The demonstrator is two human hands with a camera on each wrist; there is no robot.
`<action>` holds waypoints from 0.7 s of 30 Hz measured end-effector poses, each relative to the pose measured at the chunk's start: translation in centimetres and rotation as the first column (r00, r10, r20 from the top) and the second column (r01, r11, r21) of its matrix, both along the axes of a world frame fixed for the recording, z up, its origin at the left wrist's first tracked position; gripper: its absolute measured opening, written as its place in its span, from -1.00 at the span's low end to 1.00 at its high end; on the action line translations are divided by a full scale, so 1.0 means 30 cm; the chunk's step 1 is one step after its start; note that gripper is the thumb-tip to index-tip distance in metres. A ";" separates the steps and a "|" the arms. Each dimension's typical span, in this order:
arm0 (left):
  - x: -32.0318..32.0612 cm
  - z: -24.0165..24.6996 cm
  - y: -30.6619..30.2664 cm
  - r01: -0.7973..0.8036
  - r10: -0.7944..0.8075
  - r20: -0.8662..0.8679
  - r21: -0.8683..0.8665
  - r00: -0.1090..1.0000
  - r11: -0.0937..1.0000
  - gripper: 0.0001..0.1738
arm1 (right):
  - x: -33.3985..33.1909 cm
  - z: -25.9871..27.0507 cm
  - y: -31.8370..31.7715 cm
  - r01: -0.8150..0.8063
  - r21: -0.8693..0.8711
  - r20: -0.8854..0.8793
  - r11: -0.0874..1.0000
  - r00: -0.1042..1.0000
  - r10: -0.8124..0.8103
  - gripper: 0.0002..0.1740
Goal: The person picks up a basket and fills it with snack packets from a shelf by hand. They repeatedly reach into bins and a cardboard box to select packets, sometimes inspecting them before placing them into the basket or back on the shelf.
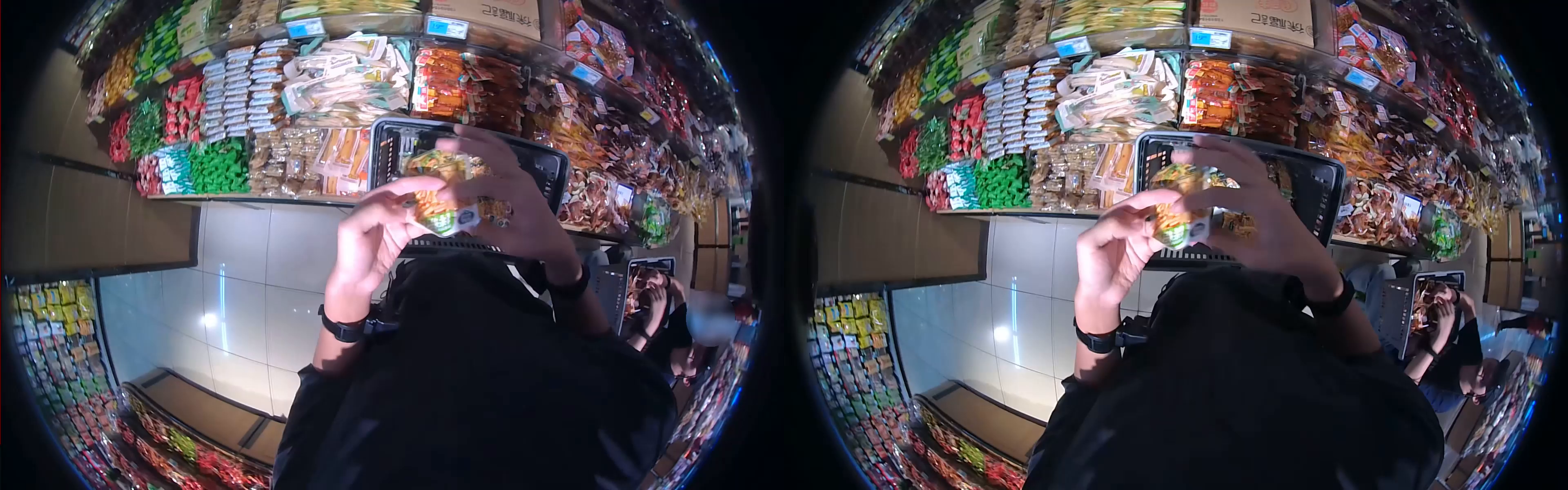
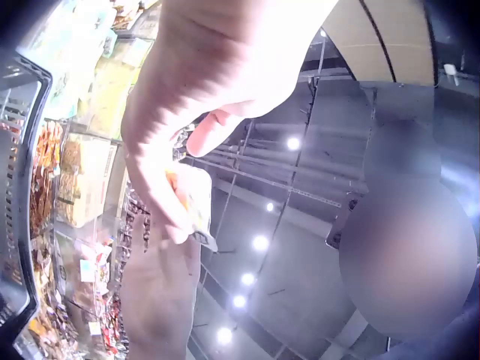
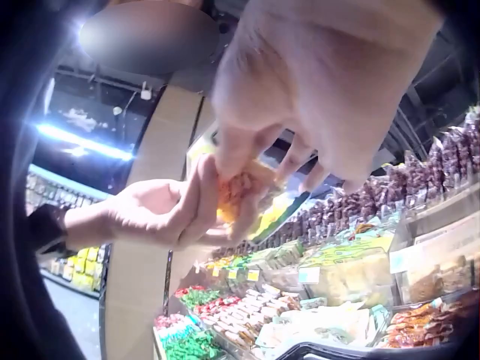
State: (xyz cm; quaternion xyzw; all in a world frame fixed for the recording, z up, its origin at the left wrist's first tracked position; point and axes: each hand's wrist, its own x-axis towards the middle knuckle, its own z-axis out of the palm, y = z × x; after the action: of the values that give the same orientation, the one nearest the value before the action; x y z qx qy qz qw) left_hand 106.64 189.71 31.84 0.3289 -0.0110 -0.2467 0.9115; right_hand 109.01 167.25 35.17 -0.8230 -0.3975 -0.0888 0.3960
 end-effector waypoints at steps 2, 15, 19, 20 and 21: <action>-0.014 -0.007 0.007 0.015 -0.014 0.039 -0.017 0.999 1.000 -0.43 | -0.014 -0.015 0.020 0.053 0.057 -0.157 0.997 0.987 -0.044 -0.66; -0.060 -0.023 0.037 -0.545 0.394 0.522 0.168 0.756 0.822 -0.68 | -0.051 -0.015 0.132 0.219 0.449 -0.737 0.866 0.639 0.220 -0.68; -0.062 -0.008 0.048 -0.589 0.428 0.489 0.239 0.760 0.772 -0.77 | -0.054 -0.017 0.162 0.237 0.422 -0.768 0.875 0.607 0.206 -0.66; -0.052 -0.017 0.045 -0.644 0.450 0.529 0.267 0.719 0.717 -0.83 | -0.058 -0.019 0.168 0.237 0.404 -0.771 0.883 0.608 0.190 -0.68; -0.041 -0.021 0.045 -0.639 0.442 0.538 0.258 0.718 0.724 -0.83 | -0.051 -0.017 0.167 0.242 0.388 -0.768 0.889 0.618 0.168 -0.69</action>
State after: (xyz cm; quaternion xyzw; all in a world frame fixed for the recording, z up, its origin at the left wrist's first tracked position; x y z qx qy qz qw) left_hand 105.42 191.06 31.22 0.5545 -0.0633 0.1232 0.8206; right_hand 107.50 172.25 34.65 -0.6690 -0.1338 0.1806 0.7084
